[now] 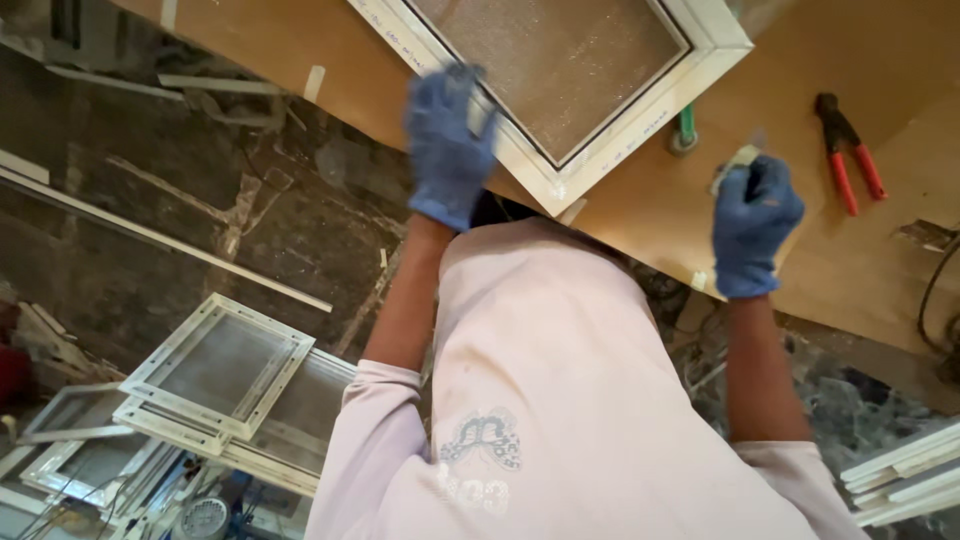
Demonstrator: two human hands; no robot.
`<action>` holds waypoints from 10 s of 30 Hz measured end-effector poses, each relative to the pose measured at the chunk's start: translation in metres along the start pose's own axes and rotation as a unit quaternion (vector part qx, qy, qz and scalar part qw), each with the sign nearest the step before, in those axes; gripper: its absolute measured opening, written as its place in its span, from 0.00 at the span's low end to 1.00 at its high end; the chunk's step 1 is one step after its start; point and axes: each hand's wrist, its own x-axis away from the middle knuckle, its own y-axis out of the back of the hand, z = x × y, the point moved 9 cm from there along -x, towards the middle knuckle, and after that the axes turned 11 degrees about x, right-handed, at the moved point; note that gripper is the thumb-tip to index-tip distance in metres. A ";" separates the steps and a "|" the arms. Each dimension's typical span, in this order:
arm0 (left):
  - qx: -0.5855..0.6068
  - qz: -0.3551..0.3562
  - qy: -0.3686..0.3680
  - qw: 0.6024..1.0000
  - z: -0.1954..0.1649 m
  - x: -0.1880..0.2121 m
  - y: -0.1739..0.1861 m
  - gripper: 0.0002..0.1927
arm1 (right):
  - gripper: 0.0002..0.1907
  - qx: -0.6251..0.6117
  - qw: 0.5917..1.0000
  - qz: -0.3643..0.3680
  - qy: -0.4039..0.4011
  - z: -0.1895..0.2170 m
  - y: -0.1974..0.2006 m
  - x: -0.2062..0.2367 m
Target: The person uses a green utility knife to cut a black rubber gasket strip to length and presses the gasket into the groove around a glazed window frame, working along the edges and trimming the excess end by hand.
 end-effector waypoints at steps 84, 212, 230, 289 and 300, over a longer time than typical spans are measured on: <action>0.341 0.157 -0.162 0.913 0.019 0.004 -0.073 0.13 | 0.10 0.229 0.963 0.040 0.140 0.156 -0.148 0.052; 0.066 0.256 0.343 0.901 0.089 -0.020 -0.095 0.25 | 0.12 0.128 0.962 0.194 0.144 0.165 -0.153 -0.034; 0.082 0.278 0.385 0.876 0.086 -0.020 -0.082 0.30 | 0.12 0.090 0.970 0.214 0.077 0.149 -0.145 -0.028; 0.085 -0.116 0.029 0.989 0.084 -0.001 0.046 0.16 | 0.24 0.097 0.954 0.224 -0.173 -0.095 0.003 -0.049; -0.029 0.067 0.154 0.985 0.095 0.088 -0.016 0.07 | 0.21 0.397 0.882 -0.010 0.254 -0.032 0.003 -0.039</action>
